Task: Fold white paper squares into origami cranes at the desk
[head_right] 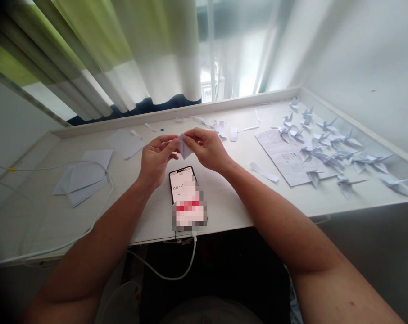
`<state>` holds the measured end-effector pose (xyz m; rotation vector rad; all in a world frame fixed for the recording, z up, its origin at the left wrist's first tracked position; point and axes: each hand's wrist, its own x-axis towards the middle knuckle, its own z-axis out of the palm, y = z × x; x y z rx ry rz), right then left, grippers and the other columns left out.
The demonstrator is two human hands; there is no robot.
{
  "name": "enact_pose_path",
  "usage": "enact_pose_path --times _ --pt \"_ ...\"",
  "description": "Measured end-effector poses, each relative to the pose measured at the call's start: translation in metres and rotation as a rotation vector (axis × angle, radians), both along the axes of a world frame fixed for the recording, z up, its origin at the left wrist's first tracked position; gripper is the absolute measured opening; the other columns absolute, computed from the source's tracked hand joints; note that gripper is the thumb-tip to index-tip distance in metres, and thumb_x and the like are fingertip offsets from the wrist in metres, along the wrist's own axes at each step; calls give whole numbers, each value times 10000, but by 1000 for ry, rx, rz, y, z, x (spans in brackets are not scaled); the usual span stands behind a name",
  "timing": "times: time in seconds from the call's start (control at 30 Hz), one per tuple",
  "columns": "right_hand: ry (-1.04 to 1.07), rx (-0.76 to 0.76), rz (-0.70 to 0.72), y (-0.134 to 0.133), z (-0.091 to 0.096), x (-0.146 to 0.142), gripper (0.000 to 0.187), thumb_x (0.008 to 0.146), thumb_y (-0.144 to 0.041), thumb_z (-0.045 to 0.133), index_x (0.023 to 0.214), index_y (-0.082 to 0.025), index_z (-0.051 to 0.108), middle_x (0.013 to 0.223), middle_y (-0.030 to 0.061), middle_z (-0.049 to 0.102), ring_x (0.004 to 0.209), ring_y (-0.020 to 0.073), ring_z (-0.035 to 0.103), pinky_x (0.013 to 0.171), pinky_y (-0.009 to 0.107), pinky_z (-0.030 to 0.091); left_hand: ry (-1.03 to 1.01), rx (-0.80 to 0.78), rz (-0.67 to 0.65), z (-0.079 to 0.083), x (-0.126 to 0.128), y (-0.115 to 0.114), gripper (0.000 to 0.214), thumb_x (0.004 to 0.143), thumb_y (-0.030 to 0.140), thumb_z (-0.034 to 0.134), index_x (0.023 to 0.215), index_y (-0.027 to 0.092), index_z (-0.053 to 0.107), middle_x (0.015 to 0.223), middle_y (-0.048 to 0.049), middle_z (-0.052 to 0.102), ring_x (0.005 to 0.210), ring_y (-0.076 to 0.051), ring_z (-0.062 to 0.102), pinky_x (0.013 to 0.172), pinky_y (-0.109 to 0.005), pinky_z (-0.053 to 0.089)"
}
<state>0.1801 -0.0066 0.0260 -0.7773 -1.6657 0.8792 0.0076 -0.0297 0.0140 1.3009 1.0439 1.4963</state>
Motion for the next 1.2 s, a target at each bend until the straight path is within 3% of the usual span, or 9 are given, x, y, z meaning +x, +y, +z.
enact_pose_path --times 0.13,0.37,0.57,0.87,1.2 --pt "-18 0 -1 0 0 1 192 935 -377 683 905 -198 745 880 40 751 833 192 655 789 366 542 40 -11 -19 -1 -1 0 314 811 496 849 828 189 790 723 -36 735 668 -134 667 562 -246 497" --pt "-19 -17 3 2 -5 -1 201 932 -361 676 900 -177 752 844 42 743 793 181 649 739 340 538 178 129 51 -4 0 0 322 879 505 777 826 188 785 683 -21 704 612 -128 624 542 -250 493" --pt "36 -19 17 6 -12 -6 237 922 -392 679 893 -162 729 809 37 726 754 170 636 687 321 536 218 133 117 -5 3 -2 348 931 502 713 791 183 726 645 3 665 562 -108 576 538 -230 479" --pt "6 -32 31 2 -9 -5 273 941 -430 687 905 -166 741 821 38 736 765 166 648 704 323 549 171 96 68 -2 3 -3 394 838 563 802 833 172 751 701 -26 709 603 -123 626 533 -229 480" --pt "87 -158 124 3 -9 -5 499 893 -647 712 839 -151 723 757 33 701 695 138 653 654 287 569 93 133 166 -2 4 -1 387 788 547 852 805 171 761 697 -22 723 610 -121 625 574 -244 502"
